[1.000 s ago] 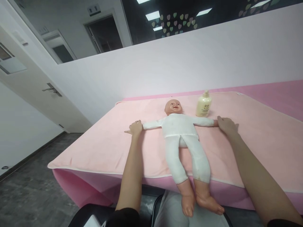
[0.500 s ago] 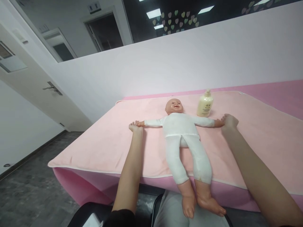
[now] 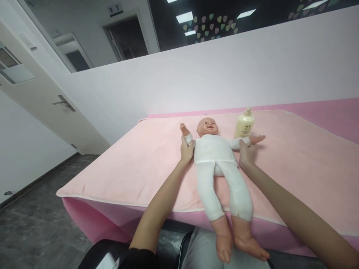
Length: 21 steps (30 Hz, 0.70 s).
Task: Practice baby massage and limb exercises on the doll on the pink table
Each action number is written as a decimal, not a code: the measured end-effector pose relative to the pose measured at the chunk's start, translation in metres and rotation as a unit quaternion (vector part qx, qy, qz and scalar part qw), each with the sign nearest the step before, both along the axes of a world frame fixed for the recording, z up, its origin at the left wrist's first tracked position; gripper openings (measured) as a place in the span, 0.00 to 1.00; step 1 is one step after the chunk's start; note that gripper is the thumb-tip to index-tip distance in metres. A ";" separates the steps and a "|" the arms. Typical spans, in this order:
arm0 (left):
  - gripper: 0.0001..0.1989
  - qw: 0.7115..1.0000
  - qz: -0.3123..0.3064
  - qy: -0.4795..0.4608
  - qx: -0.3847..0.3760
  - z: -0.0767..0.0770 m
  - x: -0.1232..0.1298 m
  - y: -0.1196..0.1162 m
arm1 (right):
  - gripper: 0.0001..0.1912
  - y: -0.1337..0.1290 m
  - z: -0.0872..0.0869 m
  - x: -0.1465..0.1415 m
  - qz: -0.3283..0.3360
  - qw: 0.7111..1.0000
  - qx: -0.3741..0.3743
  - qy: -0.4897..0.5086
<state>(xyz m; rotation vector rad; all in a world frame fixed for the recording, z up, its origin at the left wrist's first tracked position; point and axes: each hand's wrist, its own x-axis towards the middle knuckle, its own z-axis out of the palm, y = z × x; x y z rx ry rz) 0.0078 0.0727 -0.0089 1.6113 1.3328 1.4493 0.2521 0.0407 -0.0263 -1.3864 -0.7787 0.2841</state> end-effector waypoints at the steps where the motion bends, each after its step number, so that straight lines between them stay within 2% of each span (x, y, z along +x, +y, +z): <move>1: 0.30 0.997 -0.031 0.067 0.025 0.004 0.000 -0.004 | 0.37 -0.005 0.003 -0.006 0.014 1.000 0.014 -0.014; 3: 0.30 0.979 -0.068 0.182 0.056 0.011 0.000 -0.010 | 0.35 -0.012 0.010 -0.012 0.077 0.992 0.035 -0.092; 6: 0.31 0.952 -0.073 0.296 0.035 0.018 0.003 -0.013 | 0.31 -0.014 0.017 -0.014 0.165 0.953 0.027 -0.253; 10: 0.33 0.920 -0.068 0.386 0.009 0.022 0.007 -0.015 | 0.32 -0.011 0.017 -0.012 0.185 0.909 -0.009 -0.373; 14: 0.32 0.900 -0.059 0.431 0.001 0.025 0.009 -0.017 | 0.32 -0.011 0.019 -0.013 0.192 0.896 -0.021 -0.400; 16: 0.32 0.904 -0.059 0.424 0.000 0.026 0.009 -0.018 | 0.32 -0.013 0.022 -0.014 0.193 0.895 -0.025 -0.401; 18: 0.31 0.920 -0.056 0.387 0.002 0.025 0.007 -0.018 | 0.32 -0.015 0.024 -0.014 0.200 0.900 -0.022 -0.387; 21: 0.31 0.955 -0.047 0.294 0.008 0.022 0.004 -0.018 | 0.29 -0.016 0.024 -0.014 0.198 0.931 -0.012 -0.306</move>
